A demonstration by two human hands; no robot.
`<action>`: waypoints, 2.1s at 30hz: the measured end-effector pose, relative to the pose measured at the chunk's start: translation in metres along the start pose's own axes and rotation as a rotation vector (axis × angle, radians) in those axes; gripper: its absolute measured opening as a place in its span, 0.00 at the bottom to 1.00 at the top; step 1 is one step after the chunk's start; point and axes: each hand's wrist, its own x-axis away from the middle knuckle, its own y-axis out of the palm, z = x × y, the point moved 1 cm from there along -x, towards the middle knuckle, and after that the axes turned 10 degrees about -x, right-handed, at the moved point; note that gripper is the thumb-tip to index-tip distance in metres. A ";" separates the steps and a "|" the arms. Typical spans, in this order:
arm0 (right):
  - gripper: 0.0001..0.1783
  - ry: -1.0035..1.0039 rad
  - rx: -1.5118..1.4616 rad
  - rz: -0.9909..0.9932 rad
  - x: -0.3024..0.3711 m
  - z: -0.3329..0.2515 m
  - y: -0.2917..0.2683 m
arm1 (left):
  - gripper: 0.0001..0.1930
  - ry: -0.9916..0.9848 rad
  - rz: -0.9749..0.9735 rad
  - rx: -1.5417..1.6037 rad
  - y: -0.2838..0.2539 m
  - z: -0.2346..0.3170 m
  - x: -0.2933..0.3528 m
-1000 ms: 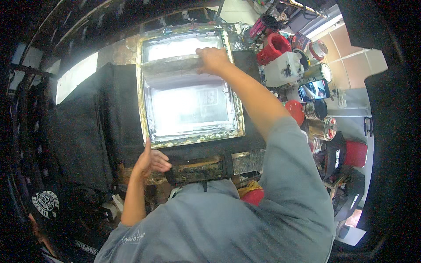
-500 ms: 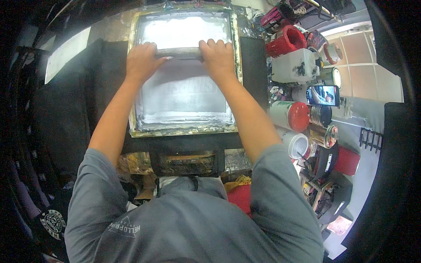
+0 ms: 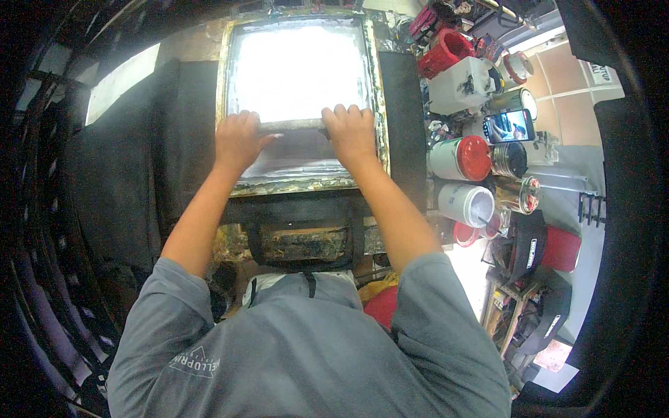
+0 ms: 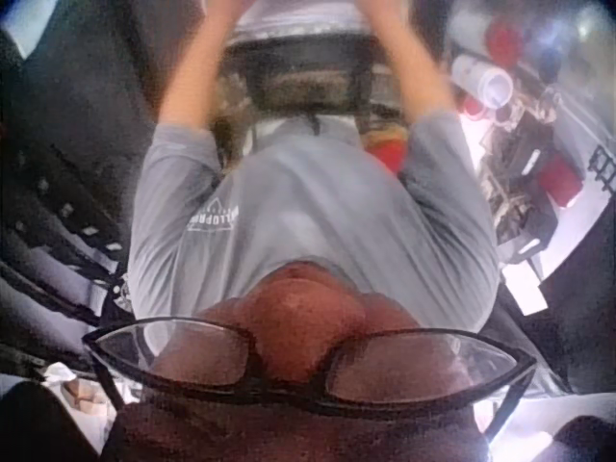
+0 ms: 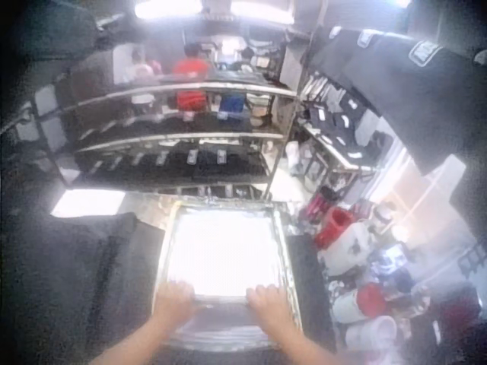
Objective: The person performs screen printing by applying white ink onto black fabric pieces using a squeegee and a wooden screen frame, then hands the printed items to another person.
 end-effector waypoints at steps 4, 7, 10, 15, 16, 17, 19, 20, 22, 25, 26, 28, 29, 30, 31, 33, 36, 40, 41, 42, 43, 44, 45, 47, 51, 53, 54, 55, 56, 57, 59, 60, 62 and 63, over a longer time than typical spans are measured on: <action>0.25 0.011 -0.019 -0.017 0.037 -0.013 -0.002 | 0.29 0.012 0.051 -0.030 -0.011 0.012 0.035; 0.26 0.031 -0.010 -0.067 0.053 -0.022 -0.007 | 0.30 -0.005 -0.059 0.012 -0.017 0.021 0.048; 0.27 0.079 -0.010 -0.126 0.044 -0.027 -0.015 | 0.30 -0.073 -0.124 0.148 -0.025 0.020 0.044; 0.23 0.194 -0.130 -0.287 0.024 -0.033 -0.034 | 0.51 -0.027 0.016 0.229 -0.059 0.004 0.062; 0.25 0.185 -0.077 -0.319 0.029 -0.033 -0.037 | 0.53 -0.114 0.055 0.291 -0.064 -0.001 0.076; 0.30 0.173 -0.001 -0.362 0.031 -0.035 -0.036 | 0.55 -0.173 0.192 0.327 -0.069 -0.007 0.093; 0.36 0.116 0.079 -0.307 0.043 -0.038 -0.032 | 0.61 -0.317 0.020 0.348 -0.062 -0.016 0.120; 0.38 0.173 -0.010 -0.340 0.047 -0.038 -0.028 | 0.61 -0.454 -0.085 0.266 -0.055 -0.018 0.134; 0.38 0.146 -0.051 -0.182 0.057 -0.043 -0.026 | 0.57 -0.431 -0.115 0.204 -0.039 -0.019 0.154; 0.37 0.157 -0.137 -0.185 0.061 -0.048 -0.030 | 0.53 -0.344 -0.148 0.175 -0.021 -0.030 0.165; 0.36 0.131 -0.094 -0.173 0.062 -0.050 -0.032 | 0.51 -0.349 -0.136 0.164 -0.017 -0.033 0.167; 0.35 0.138 -0.156 -0.142 0.061 -0.050 -0.033 | 0.49 -0.351 -0.182 0.152 -0.009 -0.037 0.167; 0.35 0.133 -0.158 -0.138 0.060 -0.050 -0.032 | 0.49 -0.320 -0.127 0.162 -0.007 -0.038 0.167; 0.34 0.113 -0.164 -0.120 0.062 -0.050 -0.034 | 0.49 -0.323 -0.113 0.168 -0.008 -0.037 0.167; 0.34 0.101 -0.156 -0.100 0.062 -0.051 -0.035 | 0.49 -0.322 -0.087 0.185 -0.009 -0.037 0.167; 0.35 0.107 -0.151 -0.123 0.064 -0.051 -0.036 | 0.49 -0.327 -0.100 0.171 -0.012 -0.035 0.166; 0.35 0.100 -0.145 -0.113 0.065 -0.052 -0.037 | 0.48 -0.326 -0.092 0.169 -0.016 -0.034 0.162; 0.34 0.097 -0.150 -0.090 0.067 -0.055 -0.036 | 0.45 -0.320 -0.060 0.189 -0.015 -0.037 0.164; 0.34 0.085 -0.132 -0.072 0.068 -0.056 -0.035 | 0.44 -0.305 -0.055 0.153 -0.014 -0.038 0.165; 0.34 0.073 -0.117 -0.049 0.069 -0.056 -0.034 | 0.44 -0.287 -0.040 0.146 -0.013 -0.039 0.166; 0.34 0.063 -0.099 -0.026 0.070 -0.057 -0.033 | 0.44 -0.267 -0.027 0.138 -0.012 -0.039 0.166; 0.34 0.071 -0.127 -0.042 0.072 -0.058 -0.032 | 0.44 -0.268 -0.038 0.121 -0.012 -0.039 0.168; 0.34 0.082 -0.144 -0.051 0.073 -0.058 -0.032 | 0.44 -0.263 -0.044 0.106 -0.012 -0.039 0.167; 0.34 0.096 -0.148 -0.063 0.075 -0.058 -0.032 | 0.44 -0.279 -0.045 0.112 -0.013 -0.037 0.166; 0.35 0.108 -0.132 -0.054 0.073 -0.058 -0.042 | 0.42 -0.369 -0.052 0.186 -0.021 -0.035 0.164; 0.35 0.099 -0.129 -0.049 0.071 -0.059 -0.052 | 0.42 -0.415 -0.032 0.209 -0.026 -0.034 0.164; 0.36 0.117 -0.114 -0.042 0.069 -0.059 -0.057 | 0.42 -0.416 0.017 0.285 -0.029 -0.034 0.164; 0.36 0.121 -0.111 -0.036 0.067 -0.059 -0.063 | 0.43 -0.432 0.067 0.364 -0.033 -0.034 0.163; 0.36 0.112 -0.111 -0.020 0.063 -0.060 -0.069 | 0.44 -0.482 0.133 0.448 -0.037 -0.035 0.161; 0.36 0.111 -0.103 -0.012 0.059 -0.060 -0.076 | 0.45 -0.655 -0.064 0.640 -0.040 -0.033 0.161; 0.35 0.053 -0.072 0.080 0.046 -0.062 -0.093 | 0.46 -0.638 0.224 0.881 -0.055 -0.030 0.149; 0.34 0.001 -0.049 0.171 0.037 -0.064 -0.102 | 0.45 -0.626 0.252 0.931 -0.064 -0.029 0.143; 0.32 -0.030 -0.048 0.217 0.012 -0.063 -0.123 | 0.47 -0.780 0.244 1.075 -0.084 -0.032 0.129; 0.31 -0.040 -0.019 0.253 -0.003 -0.059 -0.140 | 0.47 -0.832 0.228 1.185 -0.093 -0.032 0.118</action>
